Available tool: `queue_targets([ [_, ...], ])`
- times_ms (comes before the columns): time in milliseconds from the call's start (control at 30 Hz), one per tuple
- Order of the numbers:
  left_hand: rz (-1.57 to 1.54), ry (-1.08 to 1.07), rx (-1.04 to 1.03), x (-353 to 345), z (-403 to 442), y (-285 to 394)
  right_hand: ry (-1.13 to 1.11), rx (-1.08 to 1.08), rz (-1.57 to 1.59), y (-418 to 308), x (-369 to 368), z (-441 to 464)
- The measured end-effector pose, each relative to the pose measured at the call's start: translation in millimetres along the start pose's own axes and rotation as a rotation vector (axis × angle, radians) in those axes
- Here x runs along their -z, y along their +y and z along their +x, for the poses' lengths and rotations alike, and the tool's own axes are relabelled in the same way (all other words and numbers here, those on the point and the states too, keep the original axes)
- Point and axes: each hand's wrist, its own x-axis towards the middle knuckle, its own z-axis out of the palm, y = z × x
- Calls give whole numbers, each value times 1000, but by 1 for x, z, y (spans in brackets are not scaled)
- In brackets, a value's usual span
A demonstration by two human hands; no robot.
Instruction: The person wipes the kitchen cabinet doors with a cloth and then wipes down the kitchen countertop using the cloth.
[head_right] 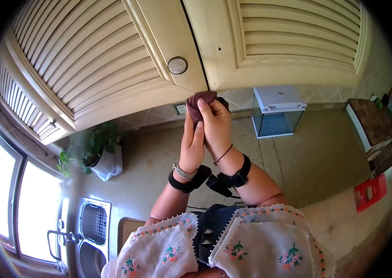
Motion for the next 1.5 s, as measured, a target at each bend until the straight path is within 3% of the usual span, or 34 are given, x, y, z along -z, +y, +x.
queue_targets([
  [233, -49, 233, 114, 42, -10, -4, -104, 0, -241, 48, -34, -6],
  [267, -167, 267, 162, 45, -10, 0, -143, -28, -271, 48, -40, -8],
  [400, -133, 243, 178, 42, -8, 1, -181, 63, -353, 50, -33, -1],
  [500, -10, 141, 50, 24, -6, -17, -141, 21, -343, 16, -15, -1],
  [600, -56, 67, 71, -5, -1, -12, -40, 48, -107, 3, 3, 6],
  [800, -114, -8, 63, 0, 1, -1, 24, 55, -46, -3, -5, 4],
  [933, -131, 119, 62, 29, -4, 1, -97, 71, -251, 23, -28, 0],
  [1000, -47, 307, 98, 47, -9, -3, -199, 9, -405, 20, -51, -8],
  [1100, -191, 456, 122, 68, -10, 0, -193, 155, -424, 52, -79, -11],
  [1267, -135, 404, 104, 63, -7, 3, -280, 51, -388, 44, -67, -7],
  [1333, 93, 337, 116, 55, -9, -11, -215, -41, -369, 25, -50, -7],
  [1367, 98, 377, 113, 46, -8, -8, -135, 39, -302, 28, -43, -4],
  [1500, 27, 183, 53, 8, 0, 11, -90, 23, -120, 3, -16, 4],
])
